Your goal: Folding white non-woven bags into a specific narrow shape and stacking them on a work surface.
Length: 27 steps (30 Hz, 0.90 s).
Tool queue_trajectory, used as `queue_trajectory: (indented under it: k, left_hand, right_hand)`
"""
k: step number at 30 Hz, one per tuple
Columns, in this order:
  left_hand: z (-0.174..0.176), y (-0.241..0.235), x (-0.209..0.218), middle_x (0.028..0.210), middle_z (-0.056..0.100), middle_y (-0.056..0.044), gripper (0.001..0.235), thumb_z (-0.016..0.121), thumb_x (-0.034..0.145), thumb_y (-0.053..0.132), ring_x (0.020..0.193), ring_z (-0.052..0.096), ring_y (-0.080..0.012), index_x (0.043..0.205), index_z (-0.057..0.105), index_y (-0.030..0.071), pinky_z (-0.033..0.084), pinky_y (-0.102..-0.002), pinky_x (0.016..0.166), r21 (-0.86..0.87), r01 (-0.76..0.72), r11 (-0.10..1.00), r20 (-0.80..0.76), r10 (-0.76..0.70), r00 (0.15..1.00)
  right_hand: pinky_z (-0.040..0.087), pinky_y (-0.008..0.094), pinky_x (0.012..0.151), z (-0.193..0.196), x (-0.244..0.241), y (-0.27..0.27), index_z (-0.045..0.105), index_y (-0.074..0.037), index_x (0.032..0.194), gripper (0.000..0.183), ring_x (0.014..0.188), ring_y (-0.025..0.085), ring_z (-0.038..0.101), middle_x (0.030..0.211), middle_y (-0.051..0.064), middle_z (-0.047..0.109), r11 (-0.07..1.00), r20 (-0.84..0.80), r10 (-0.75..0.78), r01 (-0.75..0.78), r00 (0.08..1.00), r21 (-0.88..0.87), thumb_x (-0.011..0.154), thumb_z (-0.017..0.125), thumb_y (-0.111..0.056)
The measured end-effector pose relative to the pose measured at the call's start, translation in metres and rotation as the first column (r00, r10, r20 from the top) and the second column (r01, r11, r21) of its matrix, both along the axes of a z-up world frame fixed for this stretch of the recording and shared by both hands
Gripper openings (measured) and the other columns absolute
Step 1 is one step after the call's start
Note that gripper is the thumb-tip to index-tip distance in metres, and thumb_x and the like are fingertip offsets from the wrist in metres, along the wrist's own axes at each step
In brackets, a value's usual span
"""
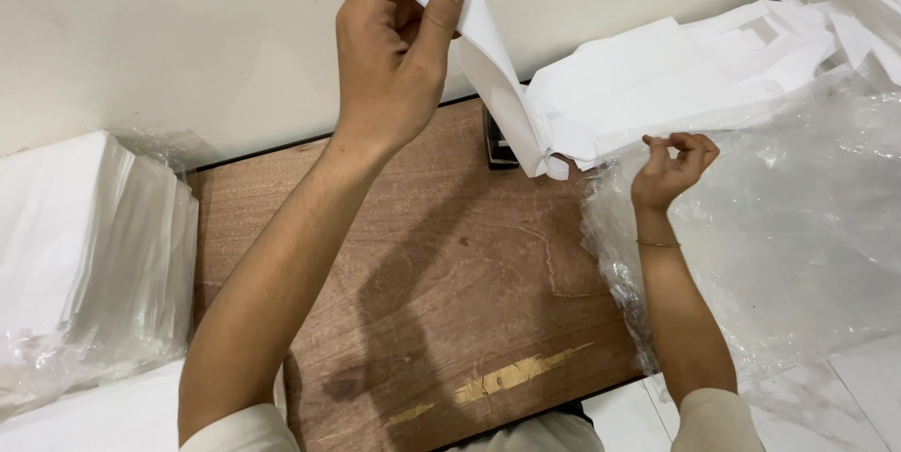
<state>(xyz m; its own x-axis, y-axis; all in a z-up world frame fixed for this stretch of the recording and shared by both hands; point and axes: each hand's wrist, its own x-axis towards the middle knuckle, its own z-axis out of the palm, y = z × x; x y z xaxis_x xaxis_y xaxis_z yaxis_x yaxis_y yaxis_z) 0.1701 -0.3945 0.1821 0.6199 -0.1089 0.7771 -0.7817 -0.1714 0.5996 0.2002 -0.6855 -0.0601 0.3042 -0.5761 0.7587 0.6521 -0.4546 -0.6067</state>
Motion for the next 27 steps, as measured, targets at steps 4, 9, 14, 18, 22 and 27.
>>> queue_trajectory:
  k: [4, 9, 14, 18, 22, 27]
  left_hand:
    - [0.000, 0.004, -0.001, 0.096, 0.053, -0.002, 0.021, 0.048, 0.091, 0.014, 0.058, 0.037, -0.0087, 0.111, 0.048, 0.011, 0.033, -0.019, 0.051, 0.003, -0.010, 1.000, 0.002, 0.010, 1.000]
    - [0.000, 0.007, -0.004, 0.093, 0.051, -0.001, 0.021, 0.049, 0.091, 0.015, 0.059, 0.037, -0.0091, 0.112, 0.049, 0.011, 0.033, -0.019, 0.052, 0.017, -0.009, 1.000, 0.004, 0.009, 1.000]
    - [-0.002, 0.005, -0.005, 0.097, 0.052, -0.002, 0.022, 0.049, 0.090, 0.018, 0.058, 0.038, -0.0087, 0.110, 0.049, 0.009, 0.034, -0.019, 0.052, 0.024, 0.011, 1.000, -0.016, -0.011, 1.000]
    - [-0.001, 0.002, -0.006, 0.098, 0.052, -0.003, 0.022, 0.049, 0.089, 0.016, 0.058, 0.040, -0.0095, 0.109, 0.050, 0.007, 0.037, -0.019, 0.054, 0.059, 0.026, 0.998, -0.032, -0.024, 0.999]
    - [-0.001, 0.003, -0.008, 0.106, 0.052, -0.004, 0.025, 0.049, 0.089, 0.016, 0.062, 0.041, -0.0091, 0.112, 0.048, 0.006, 0.036, -0.019, 0.055, 0.065, 0.049, 0.997, -0.046, -0.046, 0.998]
    - [-0.003, 0.006, -0.010, 0.105, 0.051, -0.005, 0.027, 0.048, 0.090, 0.018, 0.065, 0.043, -0.0100, 0.114, 0.047, 0.006, 0.039, -0.019, 0.056, 0.105, 0.063, 0.992, -0.053, -0.058, 0.997]
  right_hand:
    - [0.058, 0.045, 0.077, 0.031, -0.002, -0.028, 0.047, -0.007, 0.067, 0.005, 0.070, 0.024, 0.052, 0.075, 0.008, 0.044, 0.413, 0.137, 0.240, -0.229, 0.961, 0.881, 0.067, 0.045, -0.003]
    - [0.056, 0.046, 0.076, 0.043, -0.005, -0.065, 0.046, 0.008, 0.073, 0.021, 0.072, 0.031, 0.052, 0.076, 0.023, 0.044, 0.069, 0.430, 0.025, -0.430, 0.903, 0.900, 0.060, 0.031, 0.013]
    - [0.027, 0.027, 0.070, -0.002, 0.003, -0.054, 0.048, -0.010, 0.066, 0.019, 0.079, 0.016, 0.041, 0.080, 0.007, 0.048, 0.669, -0.012, 0.194, -0.123, 0.981, 0.733, 0.065, 0.034, 0.003]
    - [0.048, 0.029, 0.083, -0.020, -0.004, -0.021, 0.050, 0.015, 0.089, 0.027, 0.093, 0.026, 0.041, 0.107, 0.019, 0.031, 0.838, -0.245, -0.078, -0.070, 0.966, -0.541, 0.069, 0.038, 0.029]
    - [0.045, 0.039, 0.041, -0.029, -0.002, -0.006, 0.047, 0.007, 0.098, 0.036, 0.090, 0.038, 0.046, 0.111, 0.025, 0.028, 0.588, -0.531, -0.334, -0.269, 0.779, -0.763, 0.067, 0.038, 0.023]
    - [0.010, 0.021, 0.035, -0.043, 0.011, -0.015, 0.035, -0.012, 0.059, 0.029, 0.043, 0.010, 0.010, 0.060, 0.000, 0.032, 0.097, 0.037, -0.693, 0.143, 0.720, -0.985, 0.056, 0.053, 0.010]
